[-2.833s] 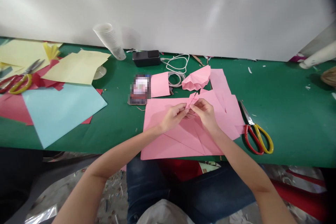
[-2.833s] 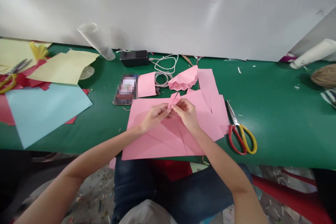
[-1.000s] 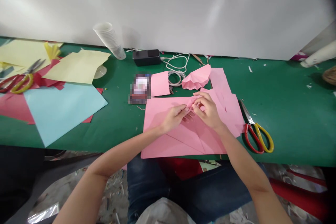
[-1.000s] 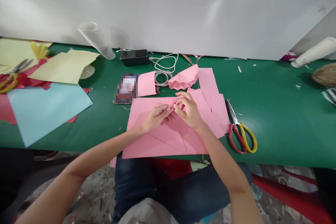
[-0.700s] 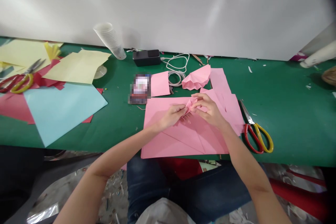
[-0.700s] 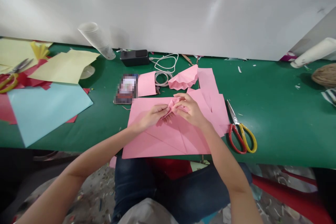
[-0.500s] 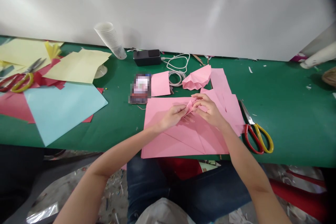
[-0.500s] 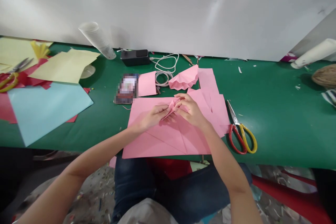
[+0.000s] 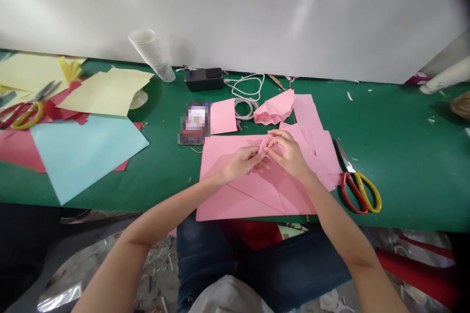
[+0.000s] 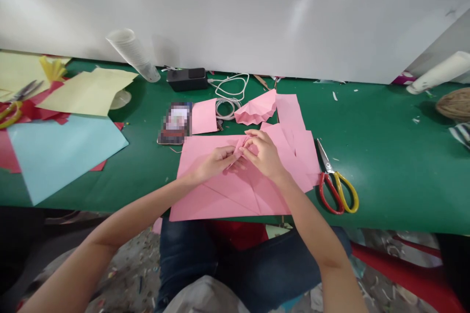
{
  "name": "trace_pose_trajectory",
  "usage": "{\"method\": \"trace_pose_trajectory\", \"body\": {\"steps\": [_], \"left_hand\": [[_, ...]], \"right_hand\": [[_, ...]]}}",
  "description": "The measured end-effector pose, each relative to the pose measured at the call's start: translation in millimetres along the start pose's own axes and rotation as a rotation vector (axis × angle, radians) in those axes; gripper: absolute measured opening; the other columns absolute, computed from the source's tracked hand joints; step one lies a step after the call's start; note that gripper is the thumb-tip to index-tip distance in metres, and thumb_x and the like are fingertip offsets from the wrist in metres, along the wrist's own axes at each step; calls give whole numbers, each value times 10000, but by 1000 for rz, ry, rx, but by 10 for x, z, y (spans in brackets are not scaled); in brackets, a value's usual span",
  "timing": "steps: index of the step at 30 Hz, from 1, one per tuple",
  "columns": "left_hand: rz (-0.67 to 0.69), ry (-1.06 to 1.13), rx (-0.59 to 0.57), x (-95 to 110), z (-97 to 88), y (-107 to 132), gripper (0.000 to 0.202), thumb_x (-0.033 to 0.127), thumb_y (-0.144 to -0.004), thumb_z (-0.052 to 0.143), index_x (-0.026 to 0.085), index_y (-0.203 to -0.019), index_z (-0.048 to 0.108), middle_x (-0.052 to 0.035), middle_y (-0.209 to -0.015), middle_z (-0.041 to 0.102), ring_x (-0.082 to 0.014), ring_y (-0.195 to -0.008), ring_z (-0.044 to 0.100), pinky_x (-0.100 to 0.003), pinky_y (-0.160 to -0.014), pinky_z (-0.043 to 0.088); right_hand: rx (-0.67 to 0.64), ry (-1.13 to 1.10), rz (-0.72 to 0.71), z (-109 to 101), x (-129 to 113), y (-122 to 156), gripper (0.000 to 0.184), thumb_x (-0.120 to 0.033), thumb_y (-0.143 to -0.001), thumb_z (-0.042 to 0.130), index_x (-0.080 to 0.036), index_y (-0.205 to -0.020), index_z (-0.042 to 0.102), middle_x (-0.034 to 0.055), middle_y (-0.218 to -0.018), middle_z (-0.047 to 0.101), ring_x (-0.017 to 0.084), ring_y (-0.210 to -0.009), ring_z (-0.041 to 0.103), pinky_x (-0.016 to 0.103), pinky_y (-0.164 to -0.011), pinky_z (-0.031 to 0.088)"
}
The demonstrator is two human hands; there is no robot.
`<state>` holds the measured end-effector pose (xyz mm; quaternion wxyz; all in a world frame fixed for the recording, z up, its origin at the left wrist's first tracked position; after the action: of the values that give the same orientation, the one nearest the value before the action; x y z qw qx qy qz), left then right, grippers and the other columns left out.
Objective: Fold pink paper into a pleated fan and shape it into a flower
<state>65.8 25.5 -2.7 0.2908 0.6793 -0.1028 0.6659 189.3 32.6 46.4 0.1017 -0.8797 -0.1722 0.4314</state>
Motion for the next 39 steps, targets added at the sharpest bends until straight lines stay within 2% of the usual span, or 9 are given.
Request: {"method": "trace_pose_trajectory", "body": {"steps": [6,12,23,27,30,32,36,38,39], "left_hand": [[82,125,36,54,-3,13,421,536,-806,577,120,-860,543,-112,-899,712,-141,-722,692,-217,-580,526],[128,206,26,25,13,6,412,519,-796,600,118,-865,536,-110,-900,712,-161,-793,701,-305,-742,565],[201,177,56,106,8,27,425,536,-792,601,118,-849,548,-110,-858,709,-164,-772,693,-292,-707,559],[178,120,-56,127,50,43,441,546,-792,596,108,-841,578,-101,-809,698,-149,-689,683,-268,-649,548],[173,132,-65,153,27,51,438,547,-794,592,111,-829,565,-92,-801,688,-136,-663,673,-248,-621,533],[174,145,-39,174,-11,53,402,520,-811,586,124,-862,535,-76,-794,683,-123,-653,663,-245,-625,527],[108,165,-108,167,11,54,344,472,-836,578,162,-911,451,-28,-757,663,-127,-647,671,-258,-624,531],[67,168,-167,149,47,58,351,484,-832,578,160,-875,451,-24,-742,651,-144,-661,684,-267,-621,537],[52,166,-176,143,52,58,362,497,-827,577,154,-850,462,-26,-735,649,-148,-665,688,-267,-621,539]], "right_hand": [[109,-324,185,42,61,35,255,-332,-757,691,-229,-915,518,22,-916,634,166,-832,626,308,-696,495],[164,-537,337,80,71,75,380,-281,-683,750,-232,-949,483,-35,-720,632,142,-695,624,273,-618,449],[216,-678,395,111,95,109,329,-288,-694,735,-235,-924,507,-50,-655,630,129,-634,599,275,-610,443],[328,-648,400,-74,168,82,125,-297,-800,602,-228,-878,534,-73,-549,549,106,-548,549,268,-608,423],[376,-589,427,-209,246,61,169,-356,-864,510,-234,-978,536,-70,-550,543,102,-546,536,253,-592,405],[265,-546,429,-169,253,36,228,-419,-868,501,-219,-962,559,-49,-597,556,105,-570,528,245,-560,383],[-160,-454,335,151,114,56,274,-436,-781,640,-178,-718,570,-20,-654,552,108,-597,502,250,-549,372],[-238,-454,315,237,61,93,310,-448,-806,608,-171,-674,563,-18,-619,535,107,-566,480,254,-529,358],[-219,-454,314,234,51,99,324,-455,-814,596,-172,-661,558,-24,-596,513,101,-543,455,253,-512,342]]}}
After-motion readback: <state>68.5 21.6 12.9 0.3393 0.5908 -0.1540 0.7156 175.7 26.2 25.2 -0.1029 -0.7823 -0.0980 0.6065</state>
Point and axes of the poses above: each hand's wrist, its own y-axis away from the middle knuckle, its own z-axis out of the palm, x = y × z, the point moved 7 cm from there along -y, towards the middle knuckle
